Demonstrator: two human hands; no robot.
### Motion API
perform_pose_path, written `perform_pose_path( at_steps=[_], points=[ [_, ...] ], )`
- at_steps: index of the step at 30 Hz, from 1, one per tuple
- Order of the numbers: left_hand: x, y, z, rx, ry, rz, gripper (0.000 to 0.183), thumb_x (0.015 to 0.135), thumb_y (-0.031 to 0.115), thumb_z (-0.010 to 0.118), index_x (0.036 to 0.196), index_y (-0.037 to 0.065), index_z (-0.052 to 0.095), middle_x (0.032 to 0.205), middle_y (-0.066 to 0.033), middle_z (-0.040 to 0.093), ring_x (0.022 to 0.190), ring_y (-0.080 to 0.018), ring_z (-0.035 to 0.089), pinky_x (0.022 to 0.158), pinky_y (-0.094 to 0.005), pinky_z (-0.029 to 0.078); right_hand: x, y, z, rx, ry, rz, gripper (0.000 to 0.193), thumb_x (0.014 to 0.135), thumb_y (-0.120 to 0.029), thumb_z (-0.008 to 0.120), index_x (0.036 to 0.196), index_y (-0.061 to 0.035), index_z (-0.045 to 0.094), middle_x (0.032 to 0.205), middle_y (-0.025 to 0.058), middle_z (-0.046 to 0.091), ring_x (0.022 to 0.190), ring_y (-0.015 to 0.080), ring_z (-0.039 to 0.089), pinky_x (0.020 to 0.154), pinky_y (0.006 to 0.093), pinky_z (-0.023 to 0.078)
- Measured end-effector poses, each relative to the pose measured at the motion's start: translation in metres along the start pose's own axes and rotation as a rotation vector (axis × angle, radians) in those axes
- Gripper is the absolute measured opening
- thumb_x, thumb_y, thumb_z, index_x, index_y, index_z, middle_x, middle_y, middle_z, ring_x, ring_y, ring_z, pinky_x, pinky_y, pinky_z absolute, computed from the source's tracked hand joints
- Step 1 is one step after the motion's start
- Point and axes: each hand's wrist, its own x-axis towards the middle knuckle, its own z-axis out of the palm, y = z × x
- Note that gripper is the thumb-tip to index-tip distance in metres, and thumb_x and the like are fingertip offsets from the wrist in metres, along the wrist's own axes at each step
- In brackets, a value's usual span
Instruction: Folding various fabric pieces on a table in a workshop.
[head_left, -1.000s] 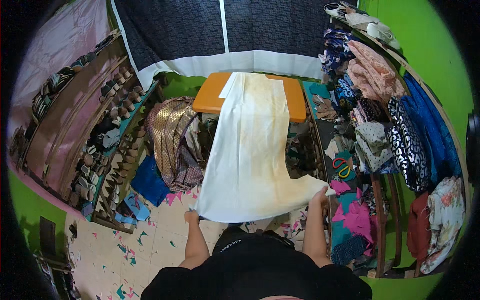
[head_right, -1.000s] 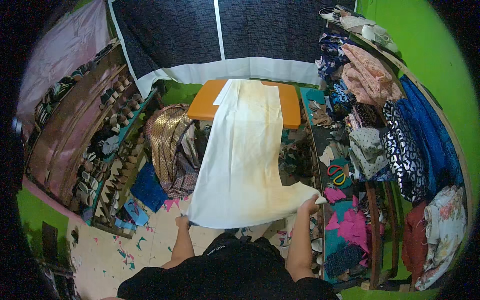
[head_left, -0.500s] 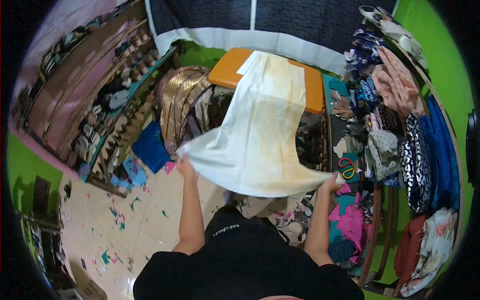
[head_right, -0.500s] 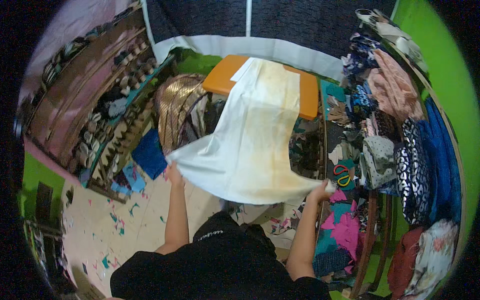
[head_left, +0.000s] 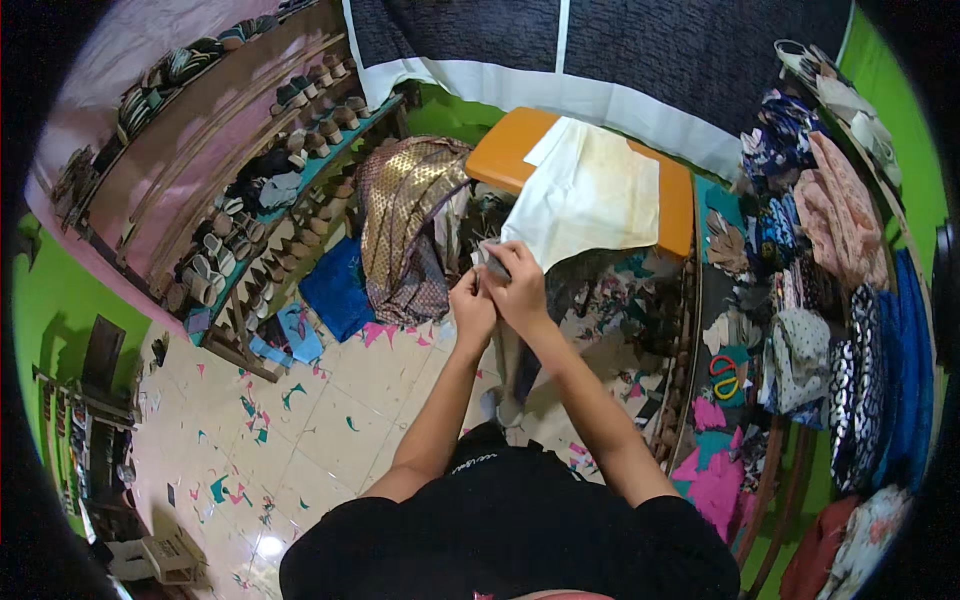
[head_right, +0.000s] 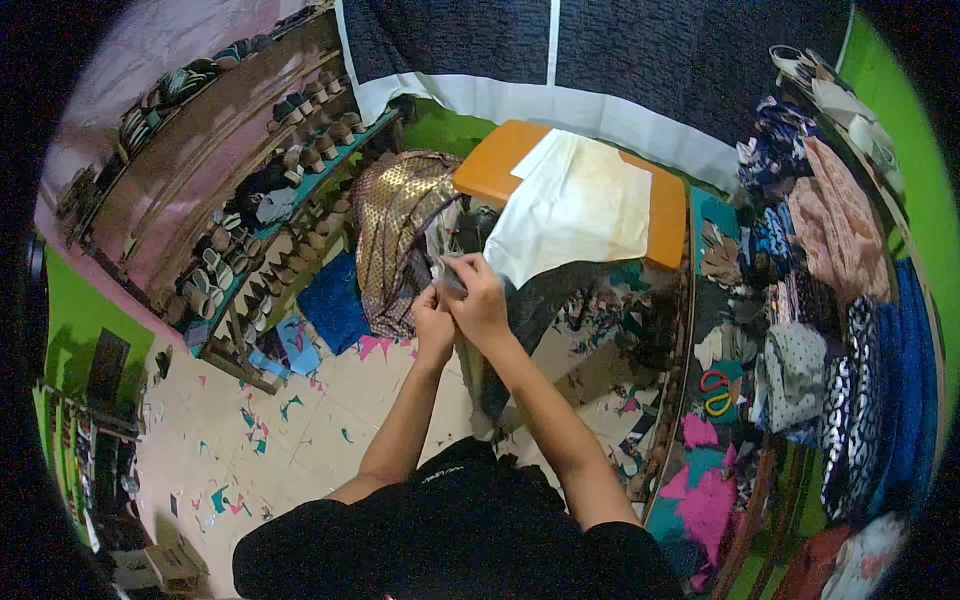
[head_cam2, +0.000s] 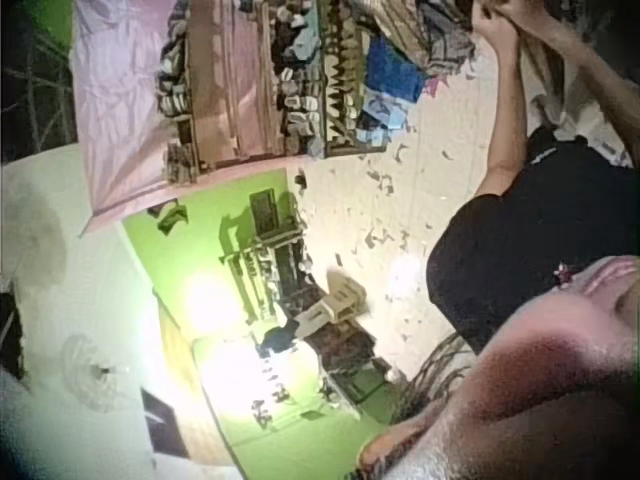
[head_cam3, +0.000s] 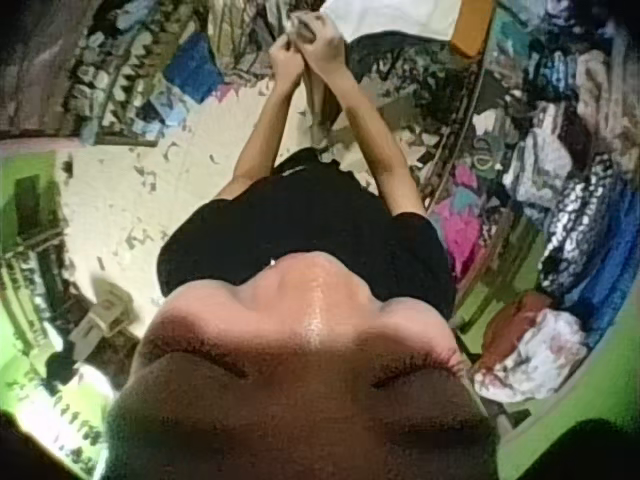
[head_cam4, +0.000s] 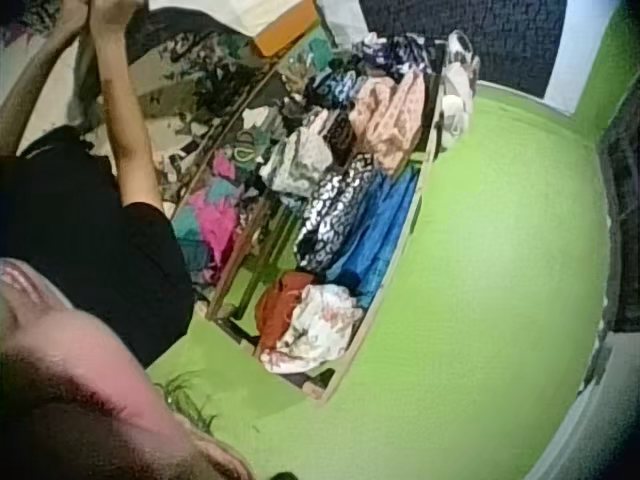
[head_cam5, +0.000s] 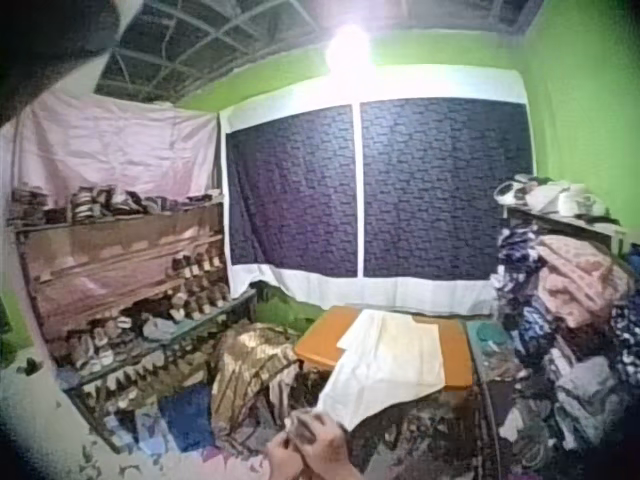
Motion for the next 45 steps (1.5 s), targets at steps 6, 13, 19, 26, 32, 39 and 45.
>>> perform_pose_path(
  at_steps=[6,13,19,26,32,39,45],
  points=[
    [0.04,-0.004,-0.004,-0.152,0.052,-0.162,0.014,0.083,0.008,0.046,0.09,-0.001,0.055,0.08,-0.0032,0.056,0.068,-0.01,0.051,0.061,-0.0225,0.041,0.029,0.028,0.006,0.414,-0.196,0.108,0.027,0.076,-0.006,0.052,0.102,0.0,0.054,0.088,0.0123,0.049,0.067,0.0214,0.053,0.06,0.0268,0.042],
    [0.1,0.002,0.02,0.153,-0.022,-0.155,0.015,0.08,0.009,0.049,0.084,-0.003,0.057,0.078,-0.0039,0.057,0.069,-0.0098,0.051,0.061,-0.0249,0.042,0.094,0.078,0.008,0.191,-0.393,0.119,0.024,0.071,-0.006,0.06,0.095,-0.0078,0.058,0.077,0.0069,0.045,0.06,0.0166,0.048,0.055,0.0265,0.04],
    [0.149,-0.01,0.026,0.257,-0.129,-0.09,0.015,0.077,0.01,0.047,0.071,-0.002,0.053,0.064,-0.0011,0.051,0.062,-0.0081,0.043,0.054,-0.0271,0.037,0.141,0.101,0.003,0.013,-0.484,0.055,0.022,0.07,-0.014,0.062,0.089,-0.0076,0.056,0.077,0.009,0.046,0.067,0.0236,0.05,0.061,0.0318,0.042],
    [0.184,-0.016,0.024,0.204,-0.21,-0.084,0.017,0.081,0.012,0.049,0.075,-0.003,0.055,0.066,0.0007,0.053,0.061,-0.0065,0.044,0.052,-0.0243,0.038,0.175,0.131,0.017,0.098,-0.526,-0.084,0.014,0.066,-0.012,0.063,0.077,-0.0052,0.059,0.077,0.0086,0.047,0.08,0.0242,0.049,0.071,0.0326,0.039],
    [0.22,-0.028,0.013,-0.097,-0.055,-0.326,0.018,0.085,0.012,0.048,0.088,-0.002,0.059,0.071,0.0025,0.055,0.057,-0.0015,0.045,0.049,-0.0169,0.035,0.187,0.168,0.04,0.34,-0.165,0.004,0.009,0.067,-0.004,0.059,0.075,-0.0019,0.055,0.08,0.0083,0.055,0.081,0.0217,0.052,0.075,0.0307,0.04],
    [0.258,-0.053,0.071,-0.023,0.01,-0.176,0.017,0.085,0.012,0.048,0.084,-0.003,0.058,0.072,0.0043,0.052,0.061,-0.0007,0.041,0.052,-0.0168,0.032,0.214,0.229,0.039,0.468,-0.197,0.125,0.011,0.067,0.0,0.059,0.078,0.0,0.055,0.074,0.0068,0.059,0.064,0.0122,0.054,0.06,0.0228,0.042],
    [0.29,-0.072,0.15,-0.076,-0.014,-0.197,0.018,0.084,0.015,0.05,0.08,0.0,0.058,0.065,0.0061,0.049,0.056,-0.0002,0.037,0.047,-0.0167,0.029,0.25,0.289,0.009,0.476,-0.015,0.082,0.01,0.072,0.005,0.055,0.08,0.0006,0.054,0.077,0.0047,0.052,0.067,0.0076,0.048,0.06,0.0191,0.04]
  ],
)
